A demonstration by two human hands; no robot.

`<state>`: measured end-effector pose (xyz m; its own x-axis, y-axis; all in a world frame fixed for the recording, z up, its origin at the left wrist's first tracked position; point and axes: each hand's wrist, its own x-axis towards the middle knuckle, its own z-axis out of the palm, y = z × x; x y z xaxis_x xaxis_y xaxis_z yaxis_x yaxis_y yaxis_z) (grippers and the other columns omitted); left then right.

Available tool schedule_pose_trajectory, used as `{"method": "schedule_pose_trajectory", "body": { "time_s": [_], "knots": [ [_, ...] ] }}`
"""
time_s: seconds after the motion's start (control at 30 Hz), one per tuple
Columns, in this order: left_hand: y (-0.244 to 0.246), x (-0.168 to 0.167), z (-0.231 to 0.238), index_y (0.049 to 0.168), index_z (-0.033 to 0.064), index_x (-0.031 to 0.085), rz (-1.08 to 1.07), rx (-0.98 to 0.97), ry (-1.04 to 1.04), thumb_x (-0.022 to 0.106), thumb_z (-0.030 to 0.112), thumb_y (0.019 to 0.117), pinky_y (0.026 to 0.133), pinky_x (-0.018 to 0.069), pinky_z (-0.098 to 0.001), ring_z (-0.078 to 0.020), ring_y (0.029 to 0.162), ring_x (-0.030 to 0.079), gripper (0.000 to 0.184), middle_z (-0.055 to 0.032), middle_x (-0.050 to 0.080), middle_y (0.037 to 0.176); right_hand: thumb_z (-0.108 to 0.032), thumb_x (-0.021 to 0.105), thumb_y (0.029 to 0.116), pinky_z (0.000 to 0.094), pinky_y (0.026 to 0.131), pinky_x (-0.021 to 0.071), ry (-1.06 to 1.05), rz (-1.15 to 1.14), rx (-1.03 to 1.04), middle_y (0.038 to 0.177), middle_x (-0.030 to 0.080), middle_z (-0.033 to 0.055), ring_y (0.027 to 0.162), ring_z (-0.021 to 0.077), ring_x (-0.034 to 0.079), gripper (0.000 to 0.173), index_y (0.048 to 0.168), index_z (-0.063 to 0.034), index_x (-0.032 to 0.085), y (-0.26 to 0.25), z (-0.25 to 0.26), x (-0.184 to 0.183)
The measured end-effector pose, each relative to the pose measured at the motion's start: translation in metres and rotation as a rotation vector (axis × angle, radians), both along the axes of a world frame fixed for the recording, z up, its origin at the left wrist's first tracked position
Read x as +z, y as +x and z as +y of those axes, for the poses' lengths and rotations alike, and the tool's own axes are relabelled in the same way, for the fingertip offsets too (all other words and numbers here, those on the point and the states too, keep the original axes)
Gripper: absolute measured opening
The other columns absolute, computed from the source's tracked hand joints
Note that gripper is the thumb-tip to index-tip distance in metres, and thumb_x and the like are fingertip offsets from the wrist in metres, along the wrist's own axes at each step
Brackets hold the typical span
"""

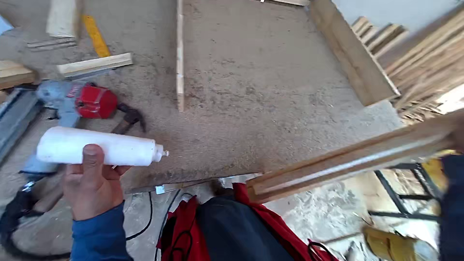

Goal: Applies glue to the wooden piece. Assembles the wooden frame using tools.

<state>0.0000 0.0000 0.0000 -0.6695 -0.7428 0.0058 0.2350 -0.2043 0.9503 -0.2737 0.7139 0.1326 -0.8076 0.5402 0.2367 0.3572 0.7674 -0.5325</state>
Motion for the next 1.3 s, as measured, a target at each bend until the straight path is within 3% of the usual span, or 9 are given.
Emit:
{"method": "schedule_pose_trajectory", "body": {
  "time_s": [0.1, 0.23, 0.33, 0.43, 0.53, 0.67, 0.8, 1.03, 1.3],
  "knots": [
    [-0.01, -0.013, 0.016, 0.133, 0.0185, 0.053, -0.033, -0.046, 0.011, 0.063, 0.04, 0.1008, 0.077, 0.065, -0.0509, -0.0263, 0.096, 0.075, 0.04, -0.0034, 0.071, 0.115, -0.03, 0.079, 0.081, 0.068, 0.1, 0.0482, -0.095, -0.028, -0.211, 0.144, 0.052, 0.0313, 0.124, 0.0475, 0.059, 0.111, 0.163, -0.0078, 0.009, 0.02, -0.018, -0.038],
    [-0.023, -0.019, 0.039, 0.133, 0.0191, 0.053, -0.098, -0.062, 0.03, 0.062, 0.042, 0.1005, 0.074, 0.0654, -0.0494, -0.0251, 0.094, 0.075, 0.041, -0.0026, 0.072, 0.113, -0.015, 0.087, 0.0696, 0.0679, 0.101, 0.048, -0.204, -0.078, -0.281, 0.148, 0.046, 0.0319, 0.13, 0.0479, 0.053, 0.118, 0.162, -0.0078, 0.014, -0.017, -0.005, -0.106],
    [-0.032, -0.016, 0.049, 0.136, 0.0202, 0.049, -0.119, -0.056, 0.002, 0.061, 0.04, 0.1014, 0.077, 0.065, -0.0502, -0.0252, 0.098, 0.074, 0.041, -0.002, 0.07, 0.117, -0.012, 0.085, 0.0748, 0.0621, 0.097, 0.0519, -0.334, -0.167, -0.261, 0.147, 0.048, 0.0288, 0.126, 0.043, 0.057, 0.115, 0.162, -0.0065, 0.01, -0.053, -0.002, -0.14],
    [-0.036, -0.014, 0.054, 0.139, 0.0212, 0.048, -0.123, -0.02, -0.014, 0.058, 0.043, 0.1036, 0.081, 0.0638, -0.0498, -0.0262, 0.102, 0.073, 0.043, -0.0026, 0.068, 0.123, -0.048, 0.074, 0.0881, 0.0656, 0.092, 0.0547, -0.267, -0.299, -0.163, 0.147, 0.048, 0.0304, 0.125, 0.0458, 0.059, 0.102, 0.161, -0.0074, 0.016, -0.094, 0.0, -0.148],
    [-0.035, -0.002, 0.061, 0.138, 0.0169, 0.048, -0.111, 0.073, -0.024, 0.058, 0.044, 0.103, 0.081, 0.0641, -0.0508, -0.027, 0.102, 0.073, 0.045, -0.0056, 0.068, 0.121, -0.069, 0.054, 0.093, 0.0751, 0.106, 0.0369, 0.21, -0.406, 0.311, 0.151, 0.042, 0.0371, 0.137, 0.0559, 0.044, 0.097, 0.159, -0.0034, 0.03, -0.087, -0.058, -0.11],
    [-0.024, 0.003, 0.073, 0.14, 0.0154, 0.046, -0.076, 0.14, 0.005, 0.056, 0.041, 0.104, 0.084, 0.0623, -0.0541, -0.03, 0.106, 0.071, 0.045, -0.0088, 0.067, 0.124, -0.069, 0.082, 0.0681, 0.064, 0.12, 0.0315, 0.332, -0.38, 1.346, 0.159, 0.042, 0.0214, 0.148, 0.0409, 0.037, 0.117, 0.157, -0.0056, 0.04, -0.02, -0.173, -0.119],
    [-0.014, -0.002, 0.085, 0.134, 0.0147, 0.048, -0.04, 0.113, 0.04, 0.068, 0.025, 0.0958, 0.082, 0.0632, -0.0544, -0.0311, 0.101, 0.072, 0.045, -0.0092, 0.068, 0.12, -0.063, 0.088, 0.0578, 0.0626, 0.115, 0.0344, 0.572, -0.512, 1.75, 0.157, 0.046, 0.0133, 0.142, 0.0359, 0.045, 0.127, 0.162, -0.0171, 0.031, 0.037, -0.226, -0.177],
    [-0.021, -0.004, 0.109, 0.13, 0.0138, 0.049, 0.107, 0.045, 0.082, 0.077, 0.017, 0.0875, 0.077, 0.0655, -0.0501, -0.0278, 0.093, 0.074, 0.051, -0.0078, 0.07, 0.113, -0.073, 0.081, 0.0526, 0.0617, 0.091, 0.0507, 0.687, -0.179, 1.708, 0.123, 0.065, 0.0217, 0.11, 0.0412, 0.064, 0.125, 0.151, -0.0061, 0.042, 0.028, -0.231, -0.182],
    [-0.079, 0.047, 0.119, 0.135, 0.0162, 0.048, 0.473, -0.08, 0.056, 0.078, 0.026, 0.0918, 0.081, 0.0652, -0.051, -0.0303, 0.098, 0.074, 0.053, -0.0097, 0.069, 0.12, -0.082, 0.066, 0.0664, 0.053, 0.081, 0.0484, 0.739, 0.585, 1.369, 0.114, 0.064, 0.022, 0.097, 0.0365, 0.062, 0.123, 0.152, 0.0004, 0.037, -0.025, -0.26, -0.078]
  ]
}}
